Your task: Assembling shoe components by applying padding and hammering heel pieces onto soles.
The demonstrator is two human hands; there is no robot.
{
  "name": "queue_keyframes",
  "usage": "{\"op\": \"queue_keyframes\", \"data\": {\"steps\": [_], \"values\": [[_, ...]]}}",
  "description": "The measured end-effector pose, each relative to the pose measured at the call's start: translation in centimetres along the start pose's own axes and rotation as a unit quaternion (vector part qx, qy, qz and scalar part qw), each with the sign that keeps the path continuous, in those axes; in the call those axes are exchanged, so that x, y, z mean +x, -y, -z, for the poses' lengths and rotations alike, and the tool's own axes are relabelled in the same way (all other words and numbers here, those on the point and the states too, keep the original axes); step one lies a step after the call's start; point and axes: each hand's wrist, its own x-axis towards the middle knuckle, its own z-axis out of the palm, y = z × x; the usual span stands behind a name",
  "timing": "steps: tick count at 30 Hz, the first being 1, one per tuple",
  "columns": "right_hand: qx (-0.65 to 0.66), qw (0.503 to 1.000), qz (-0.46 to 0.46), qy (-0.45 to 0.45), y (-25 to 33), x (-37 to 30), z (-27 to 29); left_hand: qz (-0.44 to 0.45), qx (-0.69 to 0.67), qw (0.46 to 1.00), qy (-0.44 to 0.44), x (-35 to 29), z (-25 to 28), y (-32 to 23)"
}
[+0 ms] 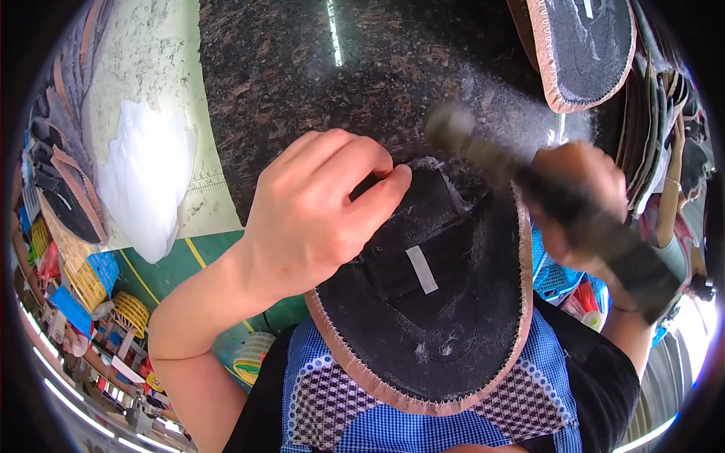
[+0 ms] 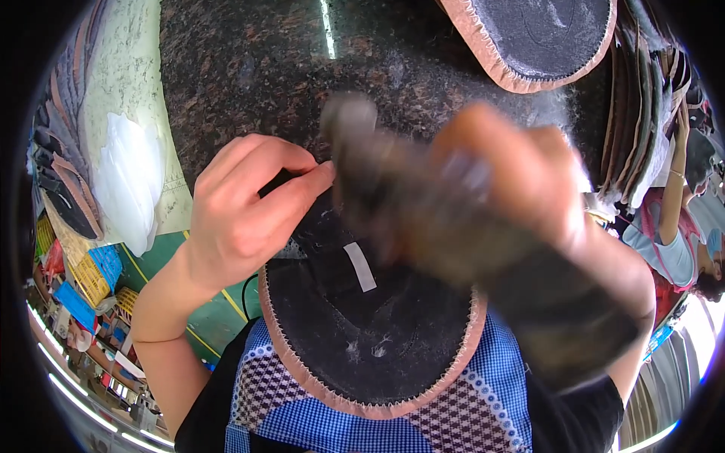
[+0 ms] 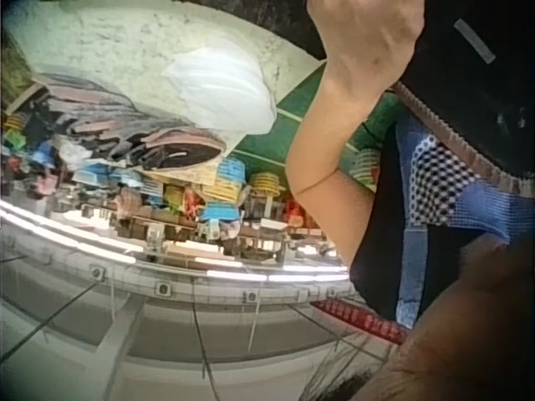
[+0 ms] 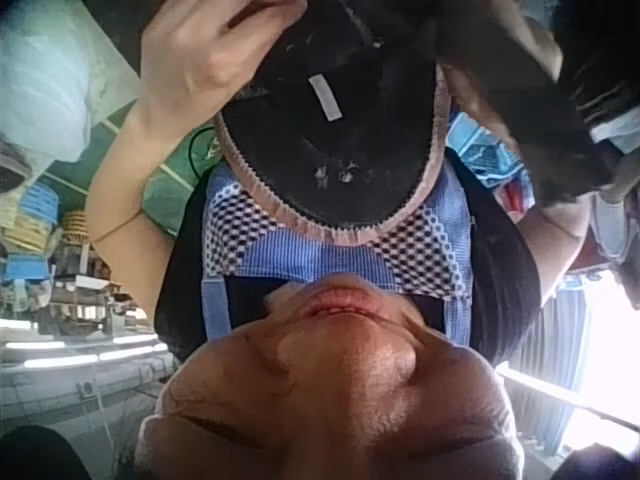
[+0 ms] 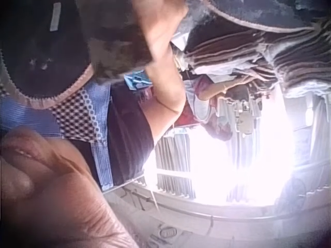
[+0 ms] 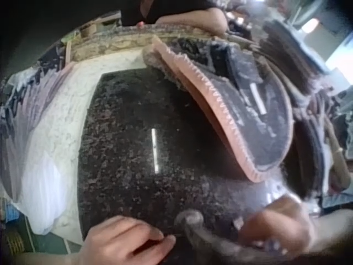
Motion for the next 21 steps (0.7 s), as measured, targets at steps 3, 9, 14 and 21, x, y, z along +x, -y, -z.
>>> {"op": "queue_keyframes", "data": {"steps": [3, 9, 14, 21], "values": [[0.089, 0.982, 0.011, 0.169, -3.3, -2.0, 0.2, 0.015, -0.003, 1.000, 0.014, 0.2, 0.0, 0.5], [0.084, 0.975, -0.062, 0.197, -3.4, -2.6, 1.0, -0.005, -0.054, 0.998, -0.034, 1.9, -0.5, 1.6], [0.064, 0.998, 0.010, -0.002, -3.6, -1.9, -0.3, 0.004, -0.093, 0.995, 0.020, 2.2, 0.5, 2.6], [0.092, 0.980, -0.030, 0.174, -3.1, -0.1, 0.6, -0.044, 0.083, 0.995, -0.021, 0.8, -0.4, -0.5]]}}
